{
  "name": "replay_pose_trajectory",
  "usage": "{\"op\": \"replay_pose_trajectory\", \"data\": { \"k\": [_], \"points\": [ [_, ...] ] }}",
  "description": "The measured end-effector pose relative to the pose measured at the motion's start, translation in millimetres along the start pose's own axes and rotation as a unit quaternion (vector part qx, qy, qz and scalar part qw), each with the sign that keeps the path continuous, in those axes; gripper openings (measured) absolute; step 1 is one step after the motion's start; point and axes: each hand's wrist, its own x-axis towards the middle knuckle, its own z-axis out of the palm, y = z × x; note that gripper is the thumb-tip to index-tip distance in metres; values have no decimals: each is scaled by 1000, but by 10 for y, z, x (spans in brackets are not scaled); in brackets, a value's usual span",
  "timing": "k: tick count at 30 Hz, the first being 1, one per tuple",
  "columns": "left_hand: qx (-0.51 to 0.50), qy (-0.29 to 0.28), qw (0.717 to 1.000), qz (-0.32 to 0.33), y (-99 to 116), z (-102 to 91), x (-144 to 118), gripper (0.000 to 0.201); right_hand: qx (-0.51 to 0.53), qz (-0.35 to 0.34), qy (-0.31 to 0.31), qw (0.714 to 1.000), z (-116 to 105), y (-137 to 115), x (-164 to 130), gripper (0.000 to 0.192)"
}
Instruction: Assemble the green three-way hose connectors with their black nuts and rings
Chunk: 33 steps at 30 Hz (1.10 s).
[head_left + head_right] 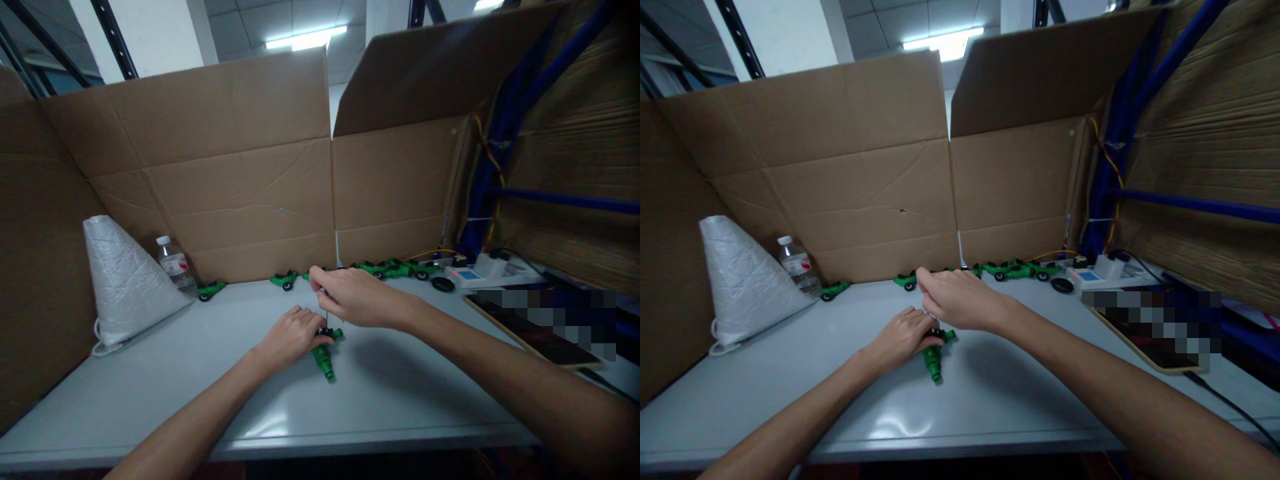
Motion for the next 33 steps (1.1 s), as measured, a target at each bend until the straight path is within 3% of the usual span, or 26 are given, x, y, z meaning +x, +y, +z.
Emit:
{"op": "replay_pose_trajectory", "data": {
  "k": [2, 5, 9, 12, 15, 17, 20, 28, 33],
  "points": [
    [1, 3, 1000, 1, -2, 11, -3, 38, 18, 1, 9, 1000, 12, 7, -10, 11],
    [-18, 11, 1000, -2, -4, 13, -3, 38, 13, 17, 3, 1000, 26, 25, -21, 25],
    [-39, 12, 999, -3, -8, 2, -4, 38, 46, 9, 11, 999, 49, 53, -41, 10],
    [-39, 15, 999, 1, -17, 6, -15, 38, 58, 1, 9, 998, 83, 72, -50, 10],
    [-33, 20, 999, -1, -33, 14, -28, 37, 70, 3, 17, 997, 129, 89, -52, 23],
    [-32, 18, 999, -4, -45, 17, -33, 38, 102, -3, 34, 994, 161, 102, -57, 17],
    [-34, 17, 999, -9, -64, 22, -34, 40, 171, -8, 70, 983, 220, 140, -73, 5],
    [-45, 4, 998, -39, -67, -2, -31, 36, 287, -3, 159, 945, 438, 320, -94, 20],
    [-76, -5, 996, -50, -43, -40, -31, 31, 331, -21, 175, 927, 487, 341, -94, 24]
  ]
}}
